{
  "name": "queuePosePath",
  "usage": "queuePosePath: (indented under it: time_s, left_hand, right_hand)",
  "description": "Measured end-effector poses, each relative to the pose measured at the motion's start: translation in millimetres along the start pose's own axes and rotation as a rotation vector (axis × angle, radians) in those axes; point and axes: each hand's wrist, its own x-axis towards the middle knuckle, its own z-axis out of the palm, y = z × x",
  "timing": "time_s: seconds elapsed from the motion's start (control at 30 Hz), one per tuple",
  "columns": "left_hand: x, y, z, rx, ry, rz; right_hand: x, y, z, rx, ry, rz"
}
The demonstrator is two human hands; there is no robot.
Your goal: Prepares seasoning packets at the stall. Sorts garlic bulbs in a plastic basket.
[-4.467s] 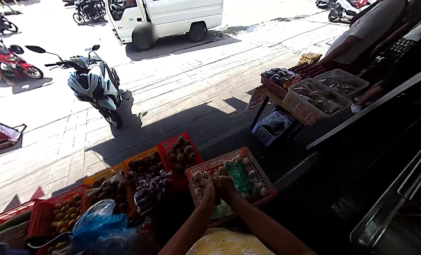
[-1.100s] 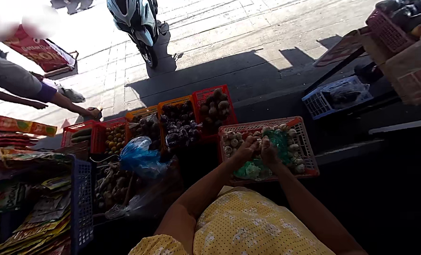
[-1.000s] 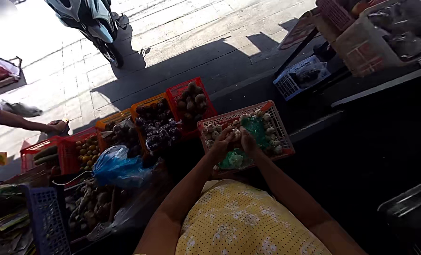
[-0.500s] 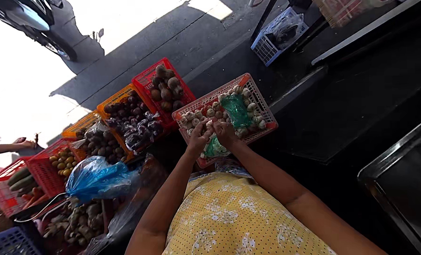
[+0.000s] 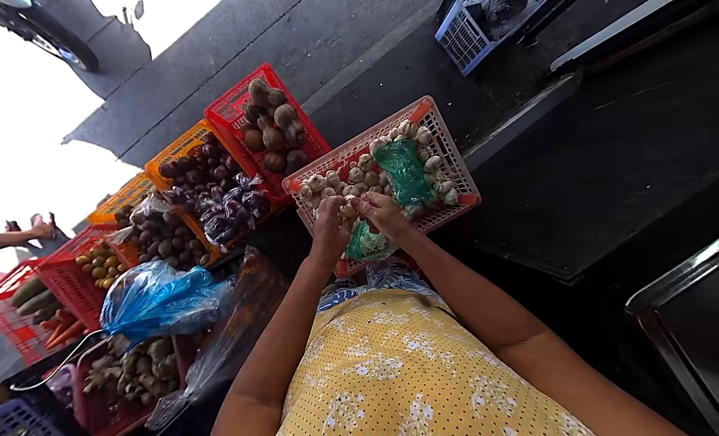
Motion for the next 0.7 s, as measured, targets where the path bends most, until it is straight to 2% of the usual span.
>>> queuePosePath:
  time_s: [0.07, 0.2, 0.3, 0.57, 0.7]
  left_hand:
    - [1, 0, 3, 0.063, -0.014, 0.027]
    - [4, 0, 4, 0.094, -0.108, -0.039]
    - [3, -4, 7, 0.186, -0.158, 0.008]
    - [-1, -7, 20, 0.26, -0.158, 0.152]
    - [-2, -6, 24, 0.269, -0.16, 0.149]
  right_hand:
    - [8, 3, -2, -0.076, -0.02, 0.002]
    - [17, 5, -12, -0.181, -0.09, -0.016]
    - [19, 4, -21, -0.268, -0.148, -0.015]
    - [26, 14, -25, -0.306, -0.039, 0.008]
    - [28, 17, -22, -0.247, 0.023, 0.04]
